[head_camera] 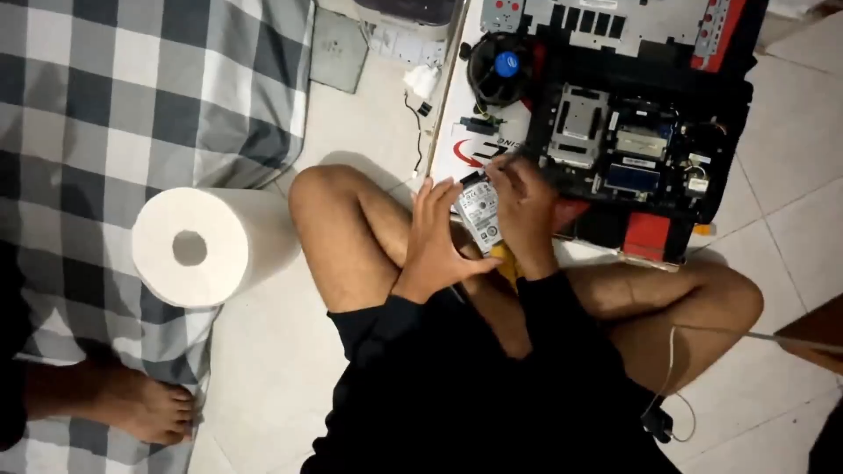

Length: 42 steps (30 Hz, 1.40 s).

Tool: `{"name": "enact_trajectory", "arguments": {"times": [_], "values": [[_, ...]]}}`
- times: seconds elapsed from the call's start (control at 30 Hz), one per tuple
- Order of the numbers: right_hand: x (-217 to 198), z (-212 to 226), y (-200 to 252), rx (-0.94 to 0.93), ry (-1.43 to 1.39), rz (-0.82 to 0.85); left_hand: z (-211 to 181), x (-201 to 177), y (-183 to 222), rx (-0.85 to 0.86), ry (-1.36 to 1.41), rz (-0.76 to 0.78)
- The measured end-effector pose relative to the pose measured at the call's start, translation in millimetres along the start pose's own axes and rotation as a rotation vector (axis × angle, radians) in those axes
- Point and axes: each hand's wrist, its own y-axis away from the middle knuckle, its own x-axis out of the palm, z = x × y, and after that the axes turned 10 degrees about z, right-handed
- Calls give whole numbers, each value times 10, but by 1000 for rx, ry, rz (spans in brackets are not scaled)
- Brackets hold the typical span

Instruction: A person is repairing a laptop by handling a hard drive and using a precision screwdriver set while sitting on the floor.

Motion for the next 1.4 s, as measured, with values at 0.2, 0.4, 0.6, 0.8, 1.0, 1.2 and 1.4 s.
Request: {"name": "enact_trajectory", "arguments": {"times": [0.2, 0.4, 0.6, 0.8, 1.0, 1.2, 1.4], "values": [[-3, 88, -65, -104, 21, 49, -12, -12, 10, 2, -20, -6], [-24, 65, -54, -81, -26, 72, -399, -258, -227, -51, 47, -9], [-75, -100, -56, -192, 71, 129, -559, -350, -767, 181, 265, 12], [-97, -231, -46, -178, 13, 135, -524, -412, -1003, 274, 352, 58], [-163, -344, -129, -119, -15, 217, -528, -485, -1077, 276, 345, 71], [-71, -586, -108, 32, -325, 151, -585, -518, -1064, 249, 372, 58], [-166, -505, -133, 101, -320, 226, -812, -639, -1050, 210, 257, 95]]}}
